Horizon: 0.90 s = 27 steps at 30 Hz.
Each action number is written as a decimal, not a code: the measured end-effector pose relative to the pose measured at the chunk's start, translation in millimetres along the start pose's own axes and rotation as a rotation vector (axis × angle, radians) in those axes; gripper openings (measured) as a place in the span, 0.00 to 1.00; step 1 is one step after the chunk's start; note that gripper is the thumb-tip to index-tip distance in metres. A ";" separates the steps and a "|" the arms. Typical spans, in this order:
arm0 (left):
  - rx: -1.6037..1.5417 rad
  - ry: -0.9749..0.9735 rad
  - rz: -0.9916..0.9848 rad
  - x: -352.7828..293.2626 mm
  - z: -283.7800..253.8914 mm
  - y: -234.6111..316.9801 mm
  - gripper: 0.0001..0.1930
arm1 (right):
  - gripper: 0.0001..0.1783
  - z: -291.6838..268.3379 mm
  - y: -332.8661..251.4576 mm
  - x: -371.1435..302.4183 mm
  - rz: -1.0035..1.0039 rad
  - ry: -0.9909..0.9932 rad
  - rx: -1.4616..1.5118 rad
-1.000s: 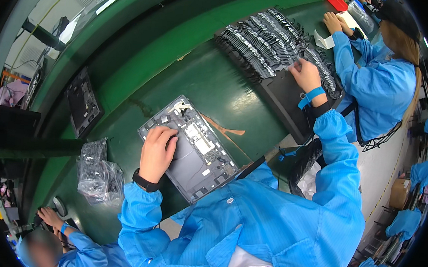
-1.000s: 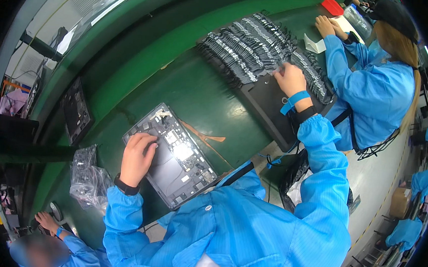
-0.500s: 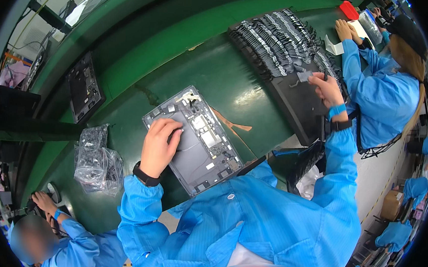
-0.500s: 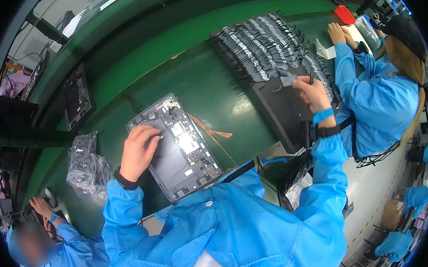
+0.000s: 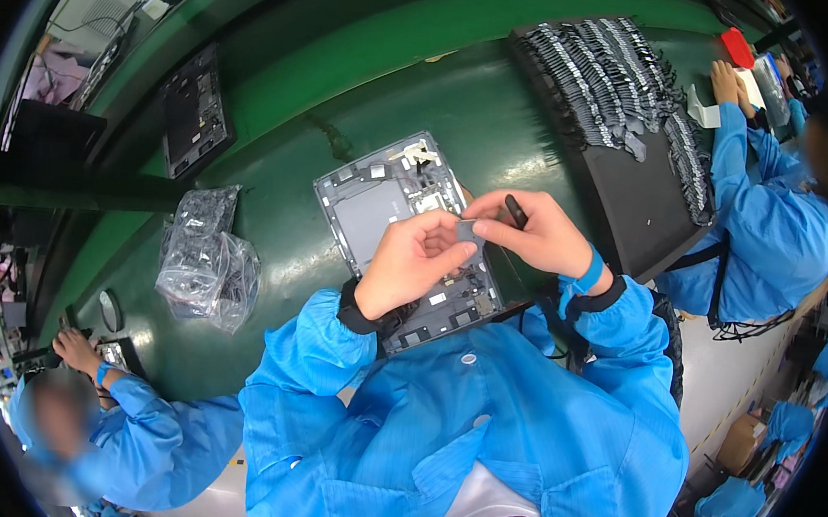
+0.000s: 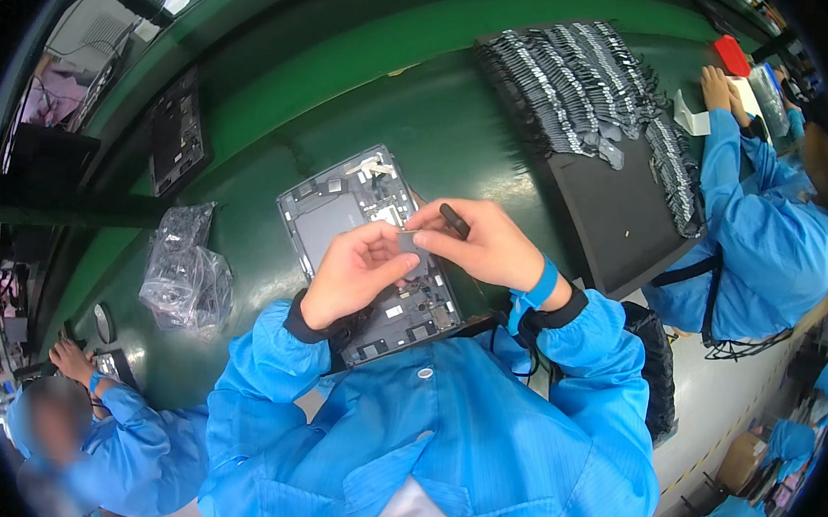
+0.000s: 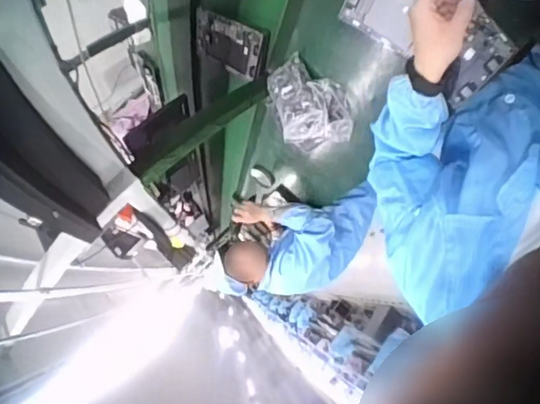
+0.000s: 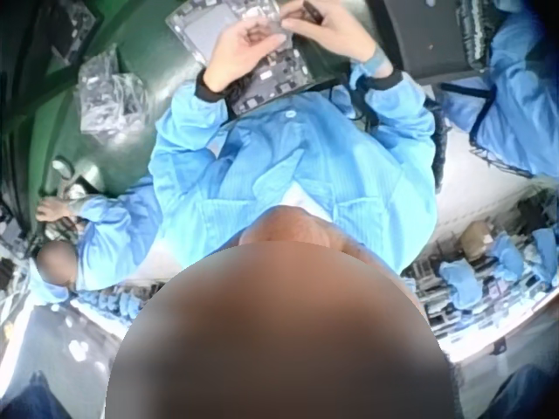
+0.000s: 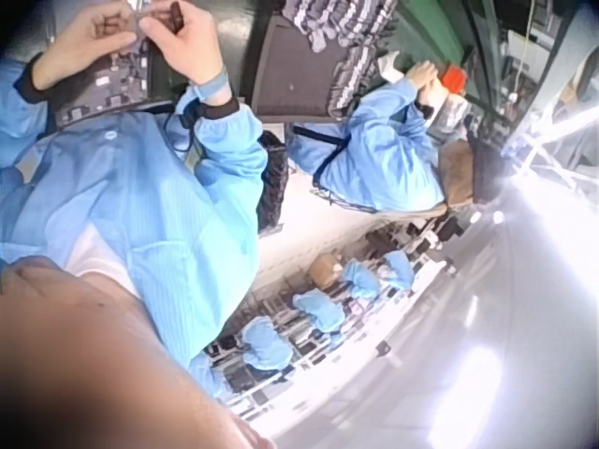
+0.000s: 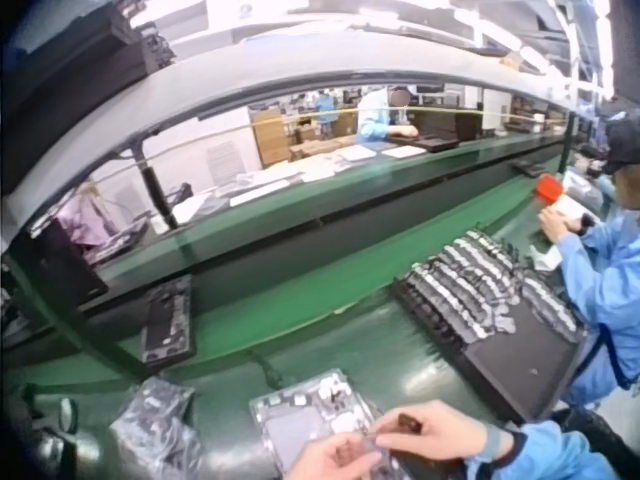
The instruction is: Manually assemble and connect components within a tablet or electronic device housing on a production line.
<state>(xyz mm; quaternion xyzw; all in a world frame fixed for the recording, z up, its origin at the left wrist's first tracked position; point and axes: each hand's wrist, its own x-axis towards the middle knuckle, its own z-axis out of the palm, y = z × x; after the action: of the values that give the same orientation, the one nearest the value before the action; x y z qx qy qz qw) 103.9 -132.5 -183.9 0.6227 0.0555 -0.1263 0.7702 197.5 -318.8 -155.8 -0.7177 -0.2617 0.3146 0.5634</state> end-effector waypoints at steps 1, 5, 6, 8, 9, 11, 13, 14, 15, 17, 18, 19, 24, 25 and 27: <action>-0.001 0.009 -0.003 -1.2 -4.6 -3.7 0.09 | 0.10 5.3 6.1 4.4 -0.017 0.055 -0.009; 0.124 0.134 0.009 -11.5 -28.4 2.6 0.16 | 0.11 9.9 20.6 33.5 -0.163 0.224 -0.380; 0.105 0.196 0.031 -14.1 -31.9 6.7 0.18 | 0.12 12.7 22.3 39.4 -0.206 0.235 -0.480; 0.104 0.284 0.063 -18.1 -38.0 11.1 0.20 | 0.13 18.8 27.8 50.3 -0.293 0.256 -0.603; 0.104 0.285 0.060 -19.8 -40.5 11.9 0.20 | 0.13 20.1 26.7 54.6 -0.292 0.254 -0.601; 0.132 0.332 0.061 -23.5 -46.0 11.4 0.19 | 0.12 23.0 25.1 62.6 -0.263 0.289 -0.592; 0.123 0.345 0.074 -24.9 -48.7 10.3 0.19 | 0.10 21.7 26.9 66.0 -0.229 0.303 -0.545; 0.114 0.358 0.090 -25.2 -49.5 9.7 0.18 | 0.10 19.1 31.7 66.4 -0.261 0.280 -0.538; 0.113 0.357 0.087 -25.7 -50.4 9.4 0.18 | 0.09 17.3 34.9 66.3 -0.293 0.256 -0.531; 0.063 0.359 0.075 -27.7 -52.1 10.7 0.18 | 0.09 17.0 35.3 64.1 -0.314 0.232 -0.520; 0.062 0.357 0.070 -27.6 -52.6 11.0 0.18 | 0.09 17.4 35.3 62.8 -0.338 0.207 -0.510; 0.055 0.371 0.064 -27.6 -53.2 10.9 0.17 | 0.09 18.3 35.2 61.8 -0.334 0.204 -0.510; 0.063 0.364 0.055 -27.8 -54.2 8.3 0.17 | 0.08 24.0 35.6 48.9 -0.301 0.244 -0.528; 0.071 0.362 0.054 -27.5 -54.2 8.5 0.17 | 0.08 25.1 35.9 48.7 -0.299 0.242 -0.526; 0.079 0.360 0.052 -26.5 -54.3 9.0 0.17 | 0.07 28.1 35.7 49.3 -0.300 0.265 -0.539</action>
<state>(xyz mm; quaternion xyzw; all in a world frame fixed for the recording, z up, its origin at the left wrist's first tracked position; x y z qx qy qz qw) 84.7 -74.6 -180.8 0.6663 0.1715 0.0052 0.7256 210.0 -272.8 -203.0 -0.8291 -0.3627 0.0514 0.4223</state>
